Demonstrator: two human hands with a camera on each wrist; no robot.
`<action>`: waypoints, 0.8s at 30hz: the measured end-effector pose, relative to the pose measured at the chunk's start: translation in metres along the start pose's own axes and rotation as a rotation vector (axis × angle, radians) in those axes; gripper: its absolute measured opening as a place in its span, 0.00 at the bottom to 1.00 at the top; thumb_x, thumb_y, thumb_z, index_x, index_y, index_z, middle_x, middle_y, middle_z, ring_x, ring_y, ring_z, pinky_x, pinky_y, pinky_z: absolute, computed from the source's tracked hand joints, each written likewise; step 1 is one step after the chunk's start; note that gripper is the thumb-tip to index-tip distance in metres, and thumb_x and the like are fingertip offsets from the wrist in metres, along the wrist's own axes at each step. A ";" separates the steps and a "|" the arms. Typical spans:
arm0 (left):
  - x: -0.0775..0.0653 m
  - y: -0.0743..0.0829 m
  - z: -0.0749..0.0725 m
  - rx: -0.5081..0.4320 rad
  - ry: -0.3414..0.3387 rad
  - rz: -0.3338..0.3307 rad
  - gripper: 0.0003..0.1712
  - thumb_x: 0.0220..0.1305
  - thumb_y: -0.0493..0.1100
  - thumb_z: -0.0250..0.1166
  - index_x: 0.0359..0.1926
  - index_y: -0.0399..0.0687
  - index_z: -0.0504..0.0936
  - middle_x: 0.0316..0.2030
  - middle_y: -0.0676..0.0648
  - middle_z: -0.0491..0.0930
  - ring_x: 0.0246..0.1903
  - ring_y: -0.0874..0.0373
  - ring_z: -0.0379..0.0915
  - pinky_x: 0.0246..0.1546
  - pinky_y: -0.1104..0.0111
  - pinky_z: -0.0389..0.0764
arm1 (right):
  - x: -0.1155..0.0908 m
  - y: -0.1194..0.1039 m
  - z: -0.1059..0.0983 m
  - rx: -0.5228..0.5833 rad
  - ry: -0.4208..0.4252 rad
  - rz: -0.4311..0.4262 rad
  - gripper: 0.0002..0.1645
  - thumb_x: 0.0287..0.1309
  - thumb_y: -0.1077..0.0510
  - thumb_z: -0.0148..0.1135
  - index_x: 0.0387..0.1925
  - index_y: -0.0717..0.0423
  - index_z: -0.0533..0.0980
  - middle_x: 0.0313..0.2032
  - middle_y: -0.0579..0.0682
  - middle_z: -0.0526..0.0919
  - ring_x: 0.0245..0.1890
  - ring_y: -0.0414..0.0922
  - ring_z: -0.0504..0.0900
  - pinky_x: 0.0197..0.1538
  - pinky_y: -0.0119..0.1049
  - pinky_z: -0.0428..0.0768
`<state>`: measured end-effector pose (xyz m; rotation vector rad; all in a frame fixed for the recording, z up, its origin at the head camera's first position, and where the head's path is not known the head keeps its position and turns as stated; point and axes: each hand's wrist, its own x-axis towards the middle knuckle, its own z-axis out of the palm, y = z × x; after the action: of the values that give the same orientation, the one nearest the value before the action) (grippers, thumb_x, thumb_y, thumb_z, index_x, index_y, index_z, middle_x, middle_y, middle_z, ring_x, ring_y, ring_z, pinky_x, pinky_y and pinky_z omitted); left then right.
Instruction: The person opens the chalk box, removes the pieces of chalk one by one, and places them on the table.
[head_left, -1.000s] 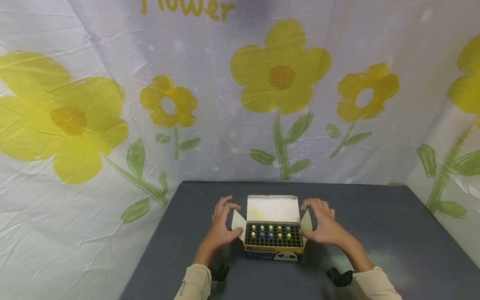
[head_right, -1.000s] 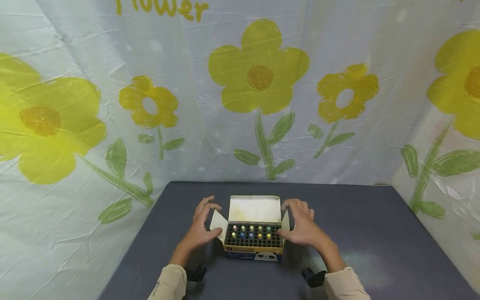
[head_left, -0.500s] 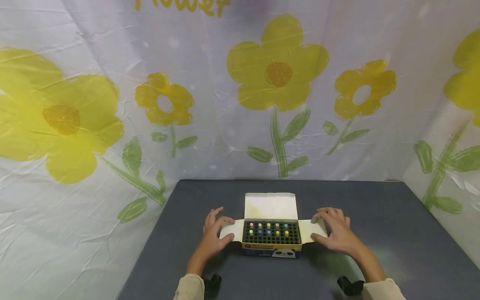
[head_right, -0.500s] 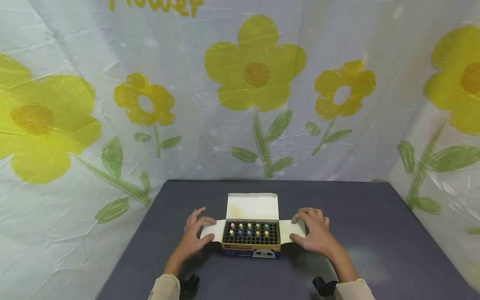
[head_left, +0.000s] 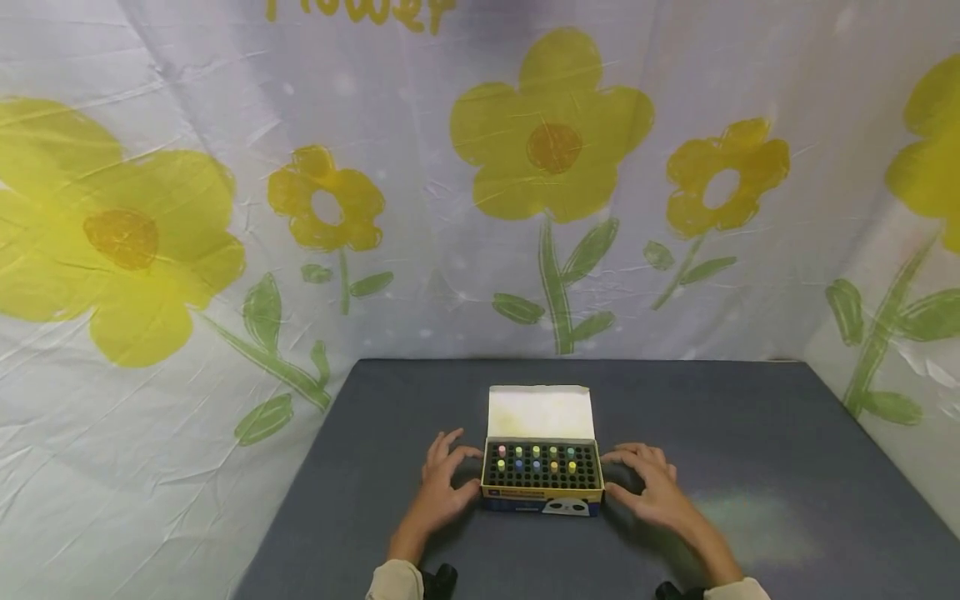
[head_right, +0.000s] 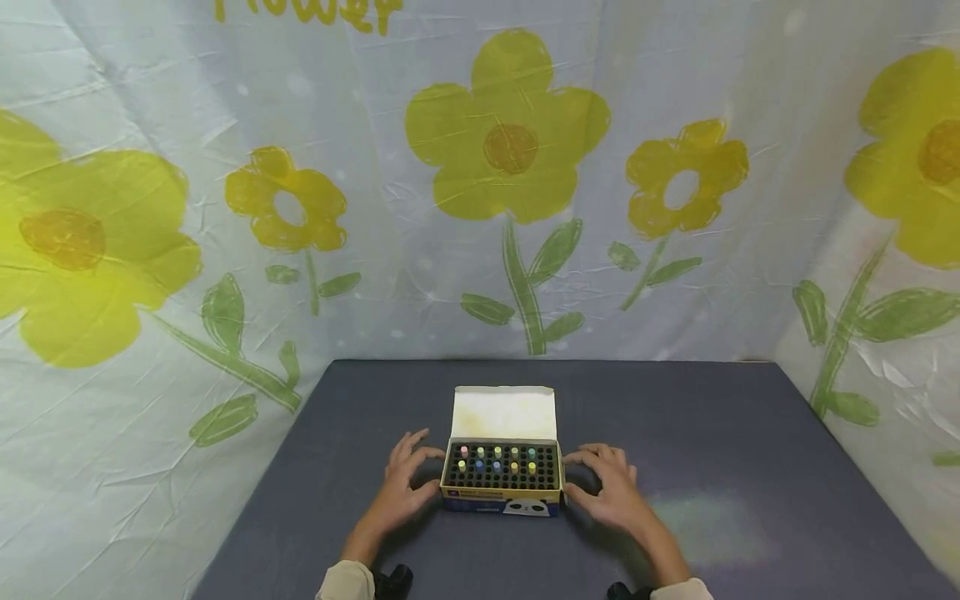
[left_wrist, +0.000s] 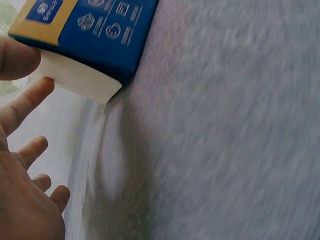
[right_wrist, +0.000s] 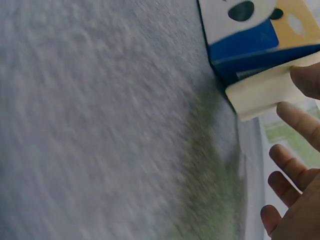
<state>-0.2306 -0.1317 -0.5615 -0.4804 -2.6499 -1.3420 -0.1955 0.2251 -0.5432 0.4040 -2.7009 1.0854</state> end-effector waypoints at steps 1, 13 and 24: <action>-0.001 0.001 0.001 -0.004 -0.002 -0.003 0.18 0.57 0.39 0.63 0.48 0.60 0.83 0.75 0.37 0.61 0.77 0.28 0.39 0.63 0.23 0.43 | 0.000 0.000 0.002 -0.002 -0.002 0.006 0.19 0.60 0.52 0.71 0.53 0.47 0.82 0.58 0.59 0.78 0.60 0.62 0.67 0.49 0.54 0.57; -0.005 0.009 0.003 -0.022 -0.003 -0.043 0.19 0.55 0.36 0.60 0.47 0.59 0.82 0.75 0.39 0.61 0.78 0.31 0.38 0.65 0.24 0.42 | 0.001 -0.004 0.008 0.024 0.009 0.031 0.22 0.59 0.55 0.68 0.56 0.50 0.82 0.59 0.59 0.78 0.61 0.60 0.67 0.49 0.49 0.57; -0.006 0.003 -0.001 -0.011 0.097 0.008 0.17 0.57 0.37 0.66 0.47 0.57 0.84 0.75 0.41 0.63 0.77 0.31 0.44 0.62 0.25 0.45 | -0.007 0.008 -0.004 0.091 0.111 -0.002 0.16 0.56 0.60 0.72 0.48 0.53 0.82 0.57 0.61 0.79 0.57 0.58 0.66 0.49 0.53 0.54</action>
<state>-0.2236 -0.1329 -0.5604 -0.4158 -2.5619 -1.3422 -0.1914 0.2349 -0.5470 0.3496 -2.5618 1.1970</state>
